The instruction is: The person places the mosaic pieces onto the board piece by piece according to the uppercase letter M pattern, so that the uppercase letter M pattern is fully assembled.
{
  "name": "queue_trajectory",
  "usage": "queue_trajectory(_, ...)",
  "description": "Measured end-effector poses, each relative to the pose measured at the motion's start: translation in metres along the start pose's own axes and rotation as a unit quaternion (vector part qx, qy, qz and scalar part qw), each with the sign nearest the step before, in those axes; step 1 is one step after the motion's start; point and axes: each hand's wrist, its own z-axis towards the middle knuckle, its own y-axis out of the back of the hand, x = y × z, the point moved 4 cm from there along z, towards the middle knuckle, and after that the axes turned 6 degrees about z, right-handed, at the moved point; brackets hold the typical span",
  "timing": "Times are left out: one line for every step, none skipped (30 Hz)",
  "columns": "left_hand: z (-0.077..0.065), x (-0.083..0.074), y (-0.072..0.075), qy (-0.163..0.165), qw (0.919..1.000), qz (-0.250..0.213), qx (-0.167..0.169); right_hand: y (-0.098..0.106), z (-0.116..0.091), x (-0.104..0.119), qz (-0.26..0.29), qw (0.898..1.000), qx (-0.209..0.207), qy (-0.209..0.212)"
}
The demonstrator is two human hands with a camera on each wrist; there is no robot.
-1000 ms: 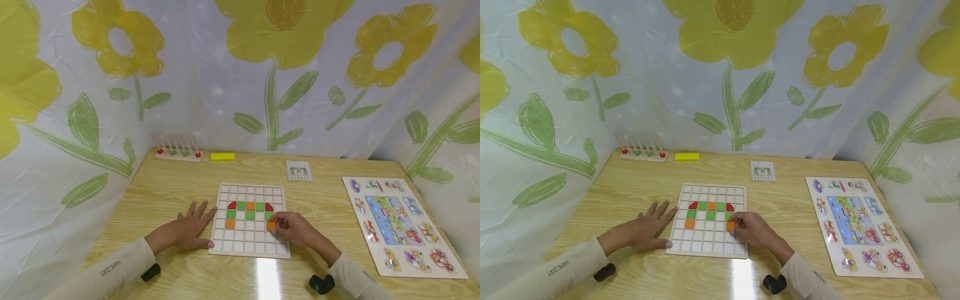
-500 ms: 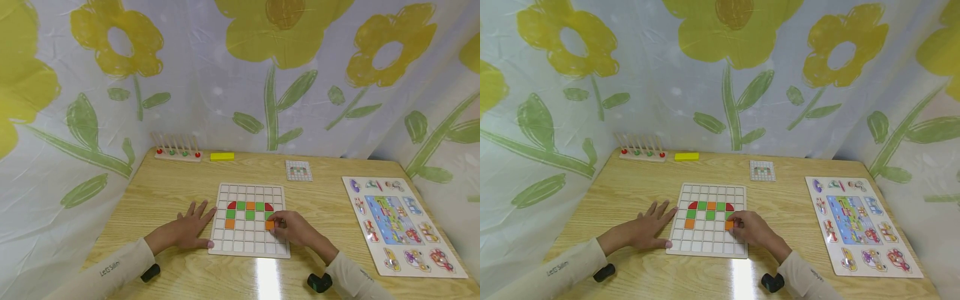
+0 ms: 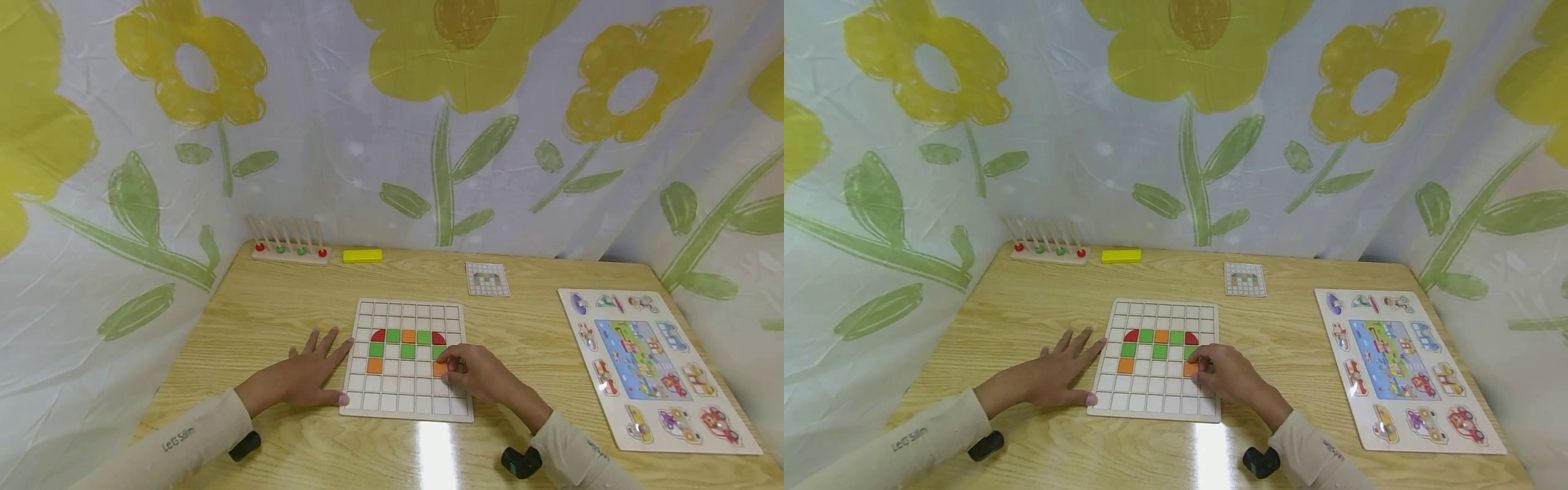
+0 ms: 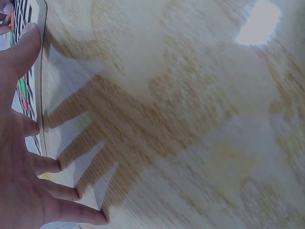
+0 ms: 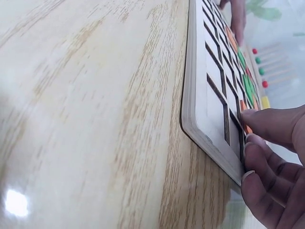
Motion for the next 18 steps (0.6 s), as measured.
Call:
queue_trajectory(0.0000,-0.0001,0.0001,0.000,1.0000,0.001,-0.001,0.0000,0.0000,0.0002,0.000,1.000,0.000,0.002)
queue_trajectory(0.0000,-0.0003,0.0004,0.000,1.0000,0.002,-0.001,0.0001,0.0000,0.0003,0.000,1.000,0.001,0.003)
queue_trajectory(0.0000,-0.0004,0.0005,-0.001,1.0000,0.001,-0.001,0.0002,0.0001,0.0004,0.000,1.000,0.001,0.003)
queue_trajectory(-0.0001,-0.0006,0.0006,-0.001,1.0000,0.001,-0.001,0.0002,0.0001,0.0004,0.000,1.000,0.001,0.003)
queue_trajectory(0.0000,-0.0006,0.0007,-0.001,1.0000,0.000,-0.001,0.0003,0.0001,0.0004,0.001,1.000,0.001,0.003)
queue_trajectory(0.0000,-0.0006,0.0006,-0.001,1.0000,0.000,0.000,0.0004,0.0001,0.0004,0.001,1.000,0.001,0.003)
queue_trajectory(0.0000,-0.0005,0.0006,-0.001,1.0000,0.000,0.000,0.0004,0.0001,0.0003,0.001,1.000,0.002,0.003)
queue_trajectory(0.0001,-0.0004,0.0006,0.000,1.0000,0.000,0.001,0.0005,0.0000,0.0003,0.002,1.000,0.002,0.002)
queue_trajectory(0.0001,-0.0003,0.0005,0.000,1.0000,0.000,0.001,0.0006,0.0000,0.0004,0.001,1.000,0.002,0.003)
queue_trajectory(0.0002,-0.0001,0.0003,0.000,1.0000,0.000,0.001,0.0006,-0.0001,0.0005,0.001,1.000,0.002,0.003)
queue_trajectory(0.0003,0.0001,0.0000,0.000,1.0000,0.000,0.001,0.0006,-0.0002,0.0005,0.000,1.000,0.001,0.004)
queue_trajectory(0.0004,0.0002,-0.0002,0.000,1.0000,0.000,0.000,0.0006,-0.0002,0.0004,0.000,1.000,0.001,0.004)
queue_trajectory(0.0004,0.0001,-0.0002,0.000,1.0000,0.000,0.000,0.0006,-0.0003,0.0003,0.000,1.000,0.001,0.004)
queue_trajectory(0.0003,0.0001,-0.0004,-0.001,1.0000,-0.001,-0.001,0.0006,-0.0003,0.0003,0.000,1.000,0.001,0.004)
queue_trajectory(0.0003,0.0001,-0.0004,-0.002,1.0000,-0.002,-0.001,0.0005,-0.0003,0.0002,-0.001,1.000,0.001,0.004)
queue_trajectory(0.0002,0.0000,-0.0006,-0.003,1.0000,-0.002,-0.001,0.0005,-0.0002,0.0001,-0.001,1.000,0.001,0.003)
queue_trajectory(0.0004,0.0001,-0.0007,-0.002,1.0000,-0.002,-0.001,0.0006,0.0000,0.0000,-0.001,1.000,0.002,0.003)
queue_trajectory(0.0005,0.0000,-0.0007,-0.002,1.0000,-0.002,0.000,0.0006,0.0001,-0.0001,-0.001,1.000,0.002,0.003)
